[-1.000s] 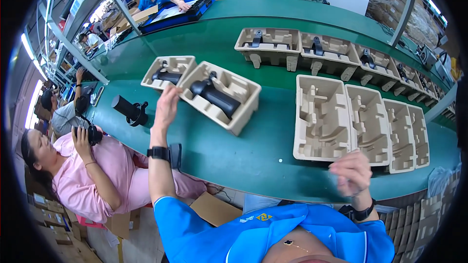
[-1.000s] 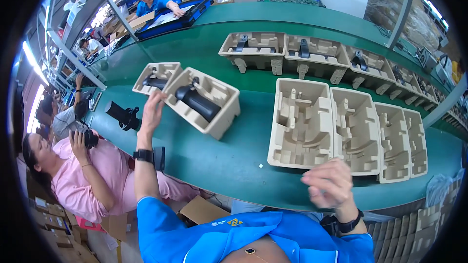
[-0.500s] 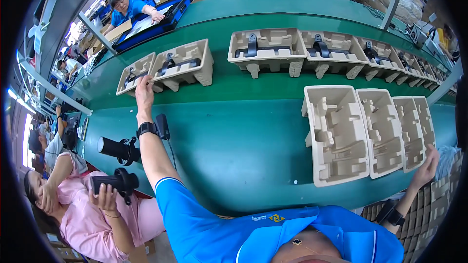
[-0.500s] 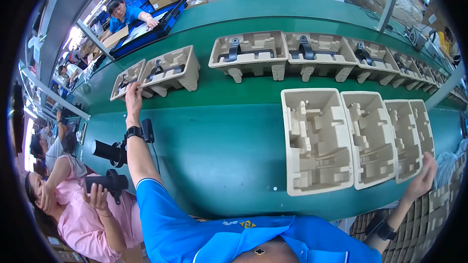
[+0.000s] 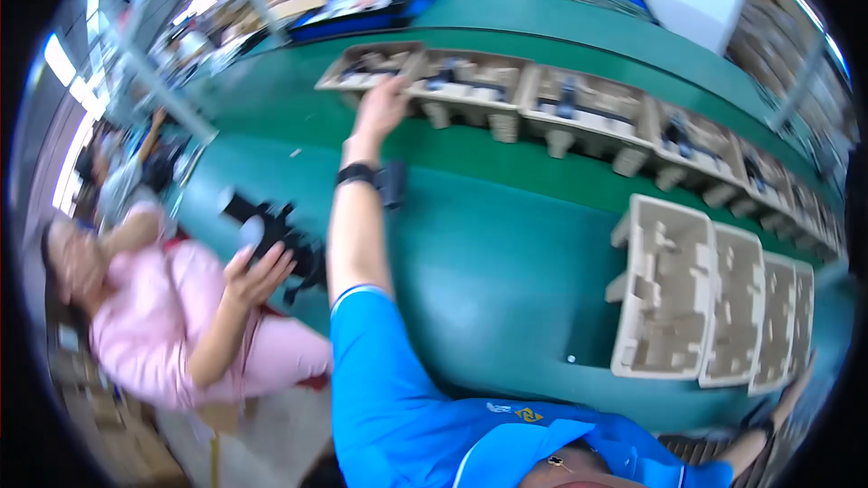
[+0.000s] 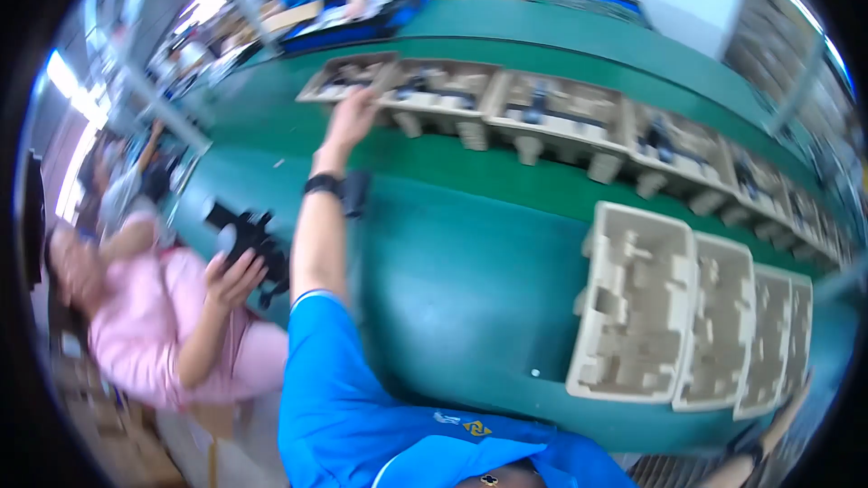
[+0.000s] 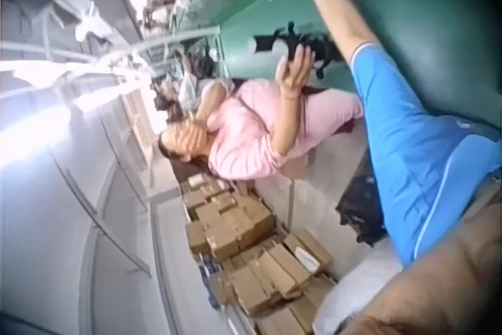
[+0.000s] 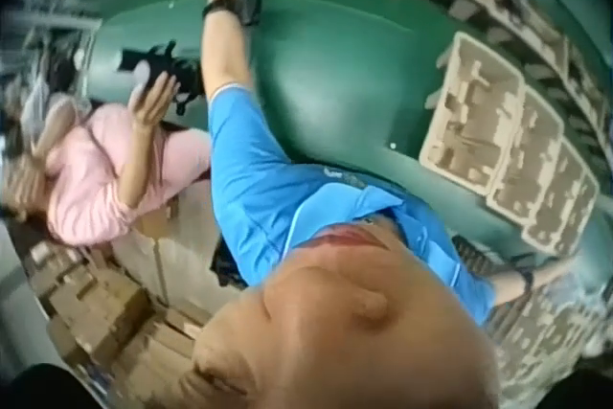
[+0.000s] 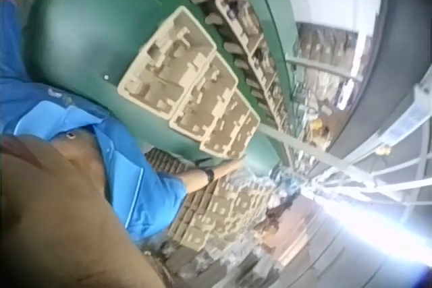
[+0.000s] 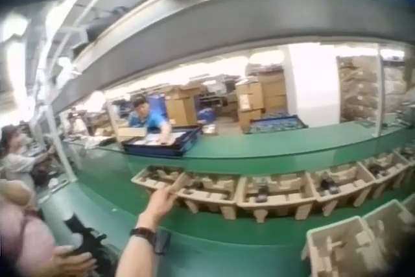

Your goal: Placing black electronic components into molded cardboard packaging trays on a production line.

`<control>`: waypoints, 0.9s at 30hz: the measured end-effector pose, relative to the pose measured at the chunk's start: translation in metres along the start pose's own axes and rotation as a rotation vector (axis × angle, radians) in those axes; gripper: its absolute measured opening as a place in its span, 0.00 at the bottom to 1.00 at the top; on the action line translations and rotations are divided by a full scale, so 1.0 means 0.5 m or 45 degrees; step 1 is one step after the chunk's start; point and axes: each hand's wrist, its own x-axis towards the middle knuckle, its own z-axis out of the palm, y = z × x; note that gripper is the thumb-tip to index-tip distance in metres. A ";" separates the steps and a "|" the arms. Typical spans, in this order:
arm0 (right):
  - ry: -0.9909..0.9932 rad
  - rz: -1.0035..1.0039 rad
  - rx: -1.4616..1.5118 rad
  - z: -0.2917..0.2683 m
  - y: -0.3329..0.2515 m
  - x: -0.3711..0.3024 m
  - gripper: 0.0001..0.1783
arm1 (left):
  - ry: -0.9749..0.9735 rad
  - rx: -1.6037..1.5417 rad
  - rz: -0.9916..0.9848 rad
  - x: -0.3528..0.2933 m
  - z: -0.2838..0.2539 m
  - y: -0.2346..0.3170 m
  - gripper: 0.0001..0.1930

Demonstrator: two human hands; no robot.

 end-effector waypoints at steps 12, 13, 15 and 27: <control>-0.033 -0.849 -0.577 0.057 0.007 -0.039 0.23 | -0.141 -0.806 0.114 -0.220 -0.048 0.431 0.27; 0.017 -0.829 -0.600 0.066 0.005 -0.093 0.23 | -0.327 -0.934 0.105 -0.253 -0.063 0.501 0.27; -0.154 -0.480 -0.425 0.151 -0.004 -0.144 0.29 | -0.500 -1.036 0.239 -0.323 -0.068 0.579 0.27; -0.295 -0.536 -0.289 0.352 -0.049 -0.298 0.29 | -0.374 -1.099 -0.331 -0.462 -0.141 0.677 0.31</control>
